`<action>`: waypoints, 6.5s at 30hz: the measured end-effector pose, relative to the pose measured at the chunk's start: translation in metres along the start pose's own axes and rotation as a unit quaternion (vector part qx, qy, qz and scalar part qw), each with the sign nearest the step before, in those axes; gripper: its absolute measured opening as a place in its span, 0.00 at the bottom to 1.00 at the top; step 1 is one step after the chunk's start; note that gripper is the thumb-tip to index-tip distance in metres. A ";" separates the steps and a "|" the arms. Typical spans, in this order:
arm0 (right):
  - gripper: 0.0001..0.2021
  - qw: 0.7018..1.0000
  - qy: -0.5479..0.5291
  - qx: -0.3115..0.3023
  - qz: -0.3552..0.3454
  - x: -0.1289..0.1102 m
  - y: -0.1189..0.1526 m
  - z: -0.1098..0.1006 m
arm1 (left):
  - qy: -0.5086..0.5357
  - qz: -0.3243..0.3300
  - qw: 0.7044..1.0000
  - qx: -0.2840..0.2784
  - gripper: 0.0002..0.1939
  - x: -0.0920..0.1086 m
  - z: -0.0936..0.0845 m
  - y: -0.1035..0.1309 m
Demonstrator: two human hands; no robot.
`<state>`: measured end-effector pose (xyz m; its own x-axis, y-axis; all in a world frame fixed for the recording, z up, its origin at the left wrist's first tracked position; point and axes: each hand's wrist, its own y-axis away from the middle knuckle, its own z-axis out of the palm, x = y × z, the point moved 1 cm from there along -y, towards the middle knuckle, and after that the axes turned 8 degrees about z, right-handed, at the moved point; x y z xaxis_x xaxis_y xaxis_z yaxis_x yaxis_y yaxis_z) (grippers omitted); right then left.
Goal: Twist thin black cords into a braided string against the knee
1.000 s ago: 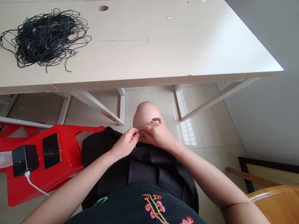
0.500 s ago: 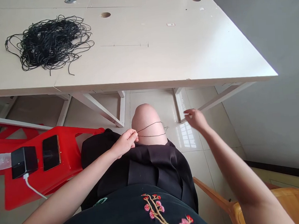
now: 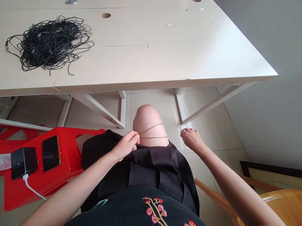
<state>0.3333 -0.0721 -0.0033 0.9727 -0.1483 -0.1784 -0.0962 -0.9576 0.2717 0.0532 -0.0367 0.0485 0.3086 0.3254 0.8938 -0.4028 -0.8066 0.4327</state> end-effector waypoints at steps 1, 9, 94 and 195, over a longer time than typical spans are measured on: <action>0.16 0.999 -0.019 0.037 -0.001 -0.009 -0.002 -0.006 | -0.002 -0.002 1.000 0.001 0.10 0.000 0.000 0.001; 0.43 0.977 -0.133 0.131 -0.105 -0.117 0.011 0.002 | -0.044 -0.017 0.999 -0.021 0.12 -0.001 -0.014 0.017; 0.38 0.987 -0.081 0.128 -0.046 -0.119 0.014 0.007 | -0.179 0.040 0.983 -0.013 0.10 -0.009 -0.002 0.027; 0.36 0.983 -0.103 0.138 0.069 -0.166 -0.128 -0.028 | -0.431 0.082 0.897 -0.064 0.15 0.017 -0.088 -0.066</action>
<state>0.1896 0.0822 0.0178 0.8858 -0.3005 -0.3536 -0.3050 -0.9513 0.0444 0.0088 0.0653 0.0457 0.7652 -0.3383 0.5477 -0.5816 -0.7280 0.3630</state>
